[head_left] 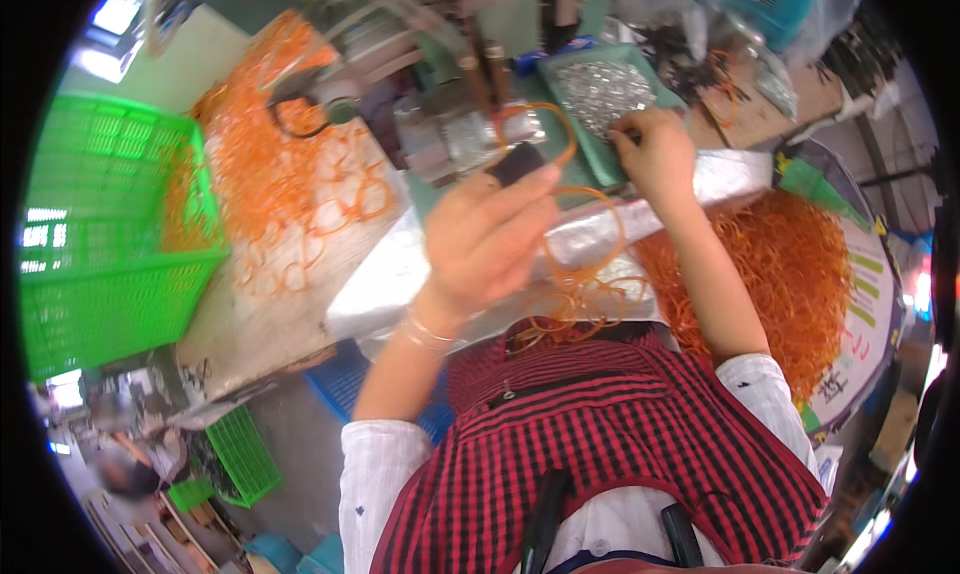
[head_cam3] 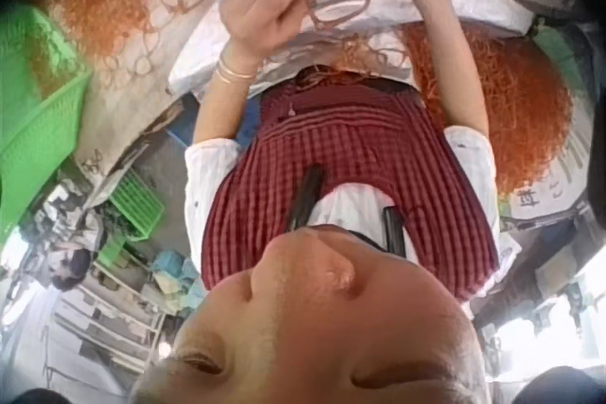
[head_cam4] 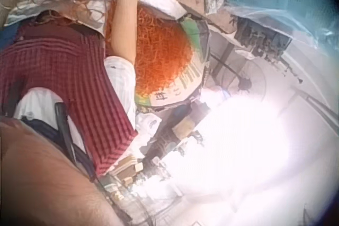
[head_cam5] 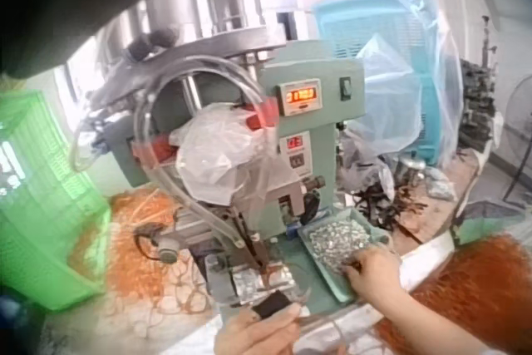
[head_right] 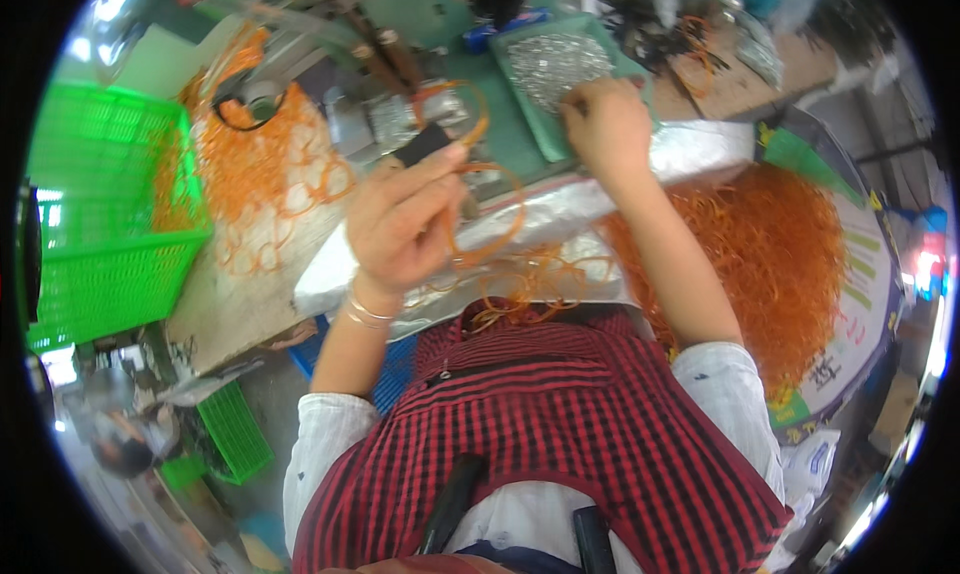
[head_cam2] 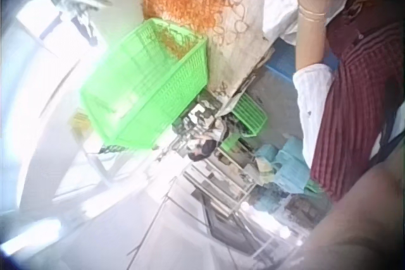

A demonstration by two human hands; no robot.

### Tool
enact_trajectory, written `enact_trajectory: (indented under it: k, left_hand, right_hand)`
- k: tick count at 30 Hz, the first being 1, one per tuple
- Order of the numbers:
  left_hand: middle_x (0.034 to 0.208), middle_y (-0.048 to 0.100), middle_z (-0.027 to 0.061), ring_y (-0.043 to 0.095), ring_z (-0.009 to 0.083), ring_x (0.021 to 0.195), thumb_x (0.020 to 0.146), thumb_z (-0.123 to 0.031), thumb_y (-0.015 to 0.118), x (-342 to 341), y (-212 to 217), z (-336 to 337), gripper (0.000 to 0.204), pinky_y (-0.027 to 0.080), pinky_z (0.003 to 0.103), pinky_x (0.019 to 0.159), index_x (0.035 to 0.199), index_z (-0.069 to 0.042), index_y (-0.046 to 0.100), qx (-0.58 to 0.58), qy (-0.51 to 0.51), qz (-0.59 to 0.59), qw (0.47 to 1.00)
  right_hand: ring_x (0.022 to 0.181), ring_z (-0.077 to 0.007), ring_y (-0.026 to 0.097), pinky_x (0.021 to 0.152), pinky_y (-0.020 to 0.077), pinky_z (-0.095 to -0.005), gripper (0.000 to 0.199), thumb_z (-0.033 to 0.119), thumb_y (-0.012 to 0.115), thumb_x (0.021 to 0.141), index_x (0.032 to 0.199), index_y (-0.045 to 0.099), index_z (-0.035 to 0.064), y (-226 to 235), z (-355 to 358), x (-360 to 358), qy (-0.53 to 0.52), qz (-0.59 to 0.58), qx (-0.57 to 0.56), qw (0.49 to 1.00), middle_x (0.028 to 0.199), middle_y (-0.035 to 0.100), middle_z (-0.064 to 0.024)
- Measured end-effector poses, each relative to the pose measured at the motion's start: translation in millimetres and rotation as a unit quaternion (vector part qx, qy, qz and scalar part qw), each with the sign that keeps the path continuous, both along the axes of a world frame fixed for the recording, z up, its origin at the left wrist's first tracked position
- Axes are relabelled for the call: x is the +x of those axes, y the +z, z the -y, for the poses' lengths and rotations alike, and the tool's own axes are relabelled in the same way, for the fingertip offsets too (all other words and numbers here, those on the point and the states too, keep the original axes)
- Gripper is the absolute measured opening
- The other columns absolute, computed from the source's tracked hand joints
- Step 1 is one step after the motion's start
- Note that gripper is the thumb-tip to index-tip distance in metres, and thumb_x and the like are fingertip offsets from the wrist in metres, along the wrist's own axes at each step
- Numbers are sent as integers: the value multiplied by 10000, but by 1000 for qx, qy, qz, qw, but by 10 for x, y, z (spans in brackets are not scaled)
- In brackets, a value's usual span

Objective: The person repeatedly picks up orange cable loops and small metallic connectors, inserts the connectors into the cable ends, and places the finished assemblies into a green basket. The process is continuous and repetitive throughout the clip.

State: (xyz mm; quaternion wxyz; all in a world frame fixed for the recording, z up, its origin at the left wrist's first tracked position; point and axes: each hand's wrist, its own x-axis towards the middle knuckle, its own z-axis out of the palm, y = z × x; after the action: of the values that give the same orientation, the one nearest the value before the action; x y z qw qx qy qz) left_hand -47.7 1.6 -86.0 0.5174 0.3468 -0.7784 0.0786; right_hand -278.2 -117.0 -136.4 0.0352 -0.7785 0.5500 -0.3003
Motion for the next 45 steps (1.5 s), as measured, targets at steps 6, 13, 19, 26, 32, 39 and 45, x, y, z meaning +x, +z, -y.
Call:
enact_trajectory:
  k: [6, 13, 19, 26, 32, 39, 45]
  left_hand:
    - [1252, 671, 142, 676, 305, 937, 799, -109, 732, 179, -474, -627, 384, 553, 375, 852, 1175, -63, 666, -7, 187, -30, 982]
    - [1233, 641, 175, 606, 288, 1107, 860, 12, 630, 2303, 258, -1468, 277, 468, 391, 990, 1133, -9, 668, 164, 525, -115, 827]
    - [1298, 602, 226, 489, 383, 1303, 762, -3, 620, 3050, -1081, -1650, 280, 365, 454, 1109, 1037, -40, 654, 499, 419, -53, 757]
    - [953, 614, 127, 591, 256, 873, 934, -103, 613, 2617, -982, -1639, 116, 489, 362, 827, 999, -15, 577, 430, 449, -54, 782]
    - [991, 632, 116, 634, 169, 874, 1008, -155, 578, 1943, -758, -1540, 190, 541, 281, 710, 1060, 25, 549, 151, 511, -367, 763]
    - [943, 651, 127, 661, 197, 833, 997, -98, 577, 1560, -486, -507, 131, 574, 319, 747, 1069, 9, 553, 180, 311, -399, 843]
    - [999, 668, 148, 671, 220, 866, 984, -38, 562, 904, -49, -175, 96, 593, 343, 754, 1066, 8, 542, 68, 116, -493, 859]
  right_hand:
    - [825, -301, 681, 724, 526, -381, 175, 161, 691, 857, 990, 713, 51, 27, 165, 57, -7, 122, 13, 992, 874, 712, -135]
    - [869, -320, 653, 773, 512, -391, 138, 134, 677, 857, 964, 724, 60, 230, 271, 72, 73, 122, -79, 987, 895, 696, -126]
    - [871, -297, 663, 769, 517, -376, 117, 96, 682, 848, 950, 729, 64, 25, 384, 147, 44, 60, -82, 994, 912, 707, -111]
    - [839, -299, 659, 738, 519, -395, 134, 80, 691, 805, 933, 728, 75, 152, 127, -214, 32, 11, -129, 991, 864, 703, -98]
    - [846, -165, 687, 760, 520, -296, 202, 110, 730, 829, 1027, 751, 72, 149, -125, -202, 4, 233, 101, 967, 937, 737, -73]
    - [843, -124, 667, 770, 507, -268, 317, 112, 769, 769, 1073, 720, 38, 1041, -8, 528, 200, 336, 202, 898, 927, 730, -65]
    - [779, -112, 658, 740, 491, -260, 509, 63, 764, 738, 1215, 602, -7, 986, -118, 843, 196, 409, 278, 847, 800, 708, -16]
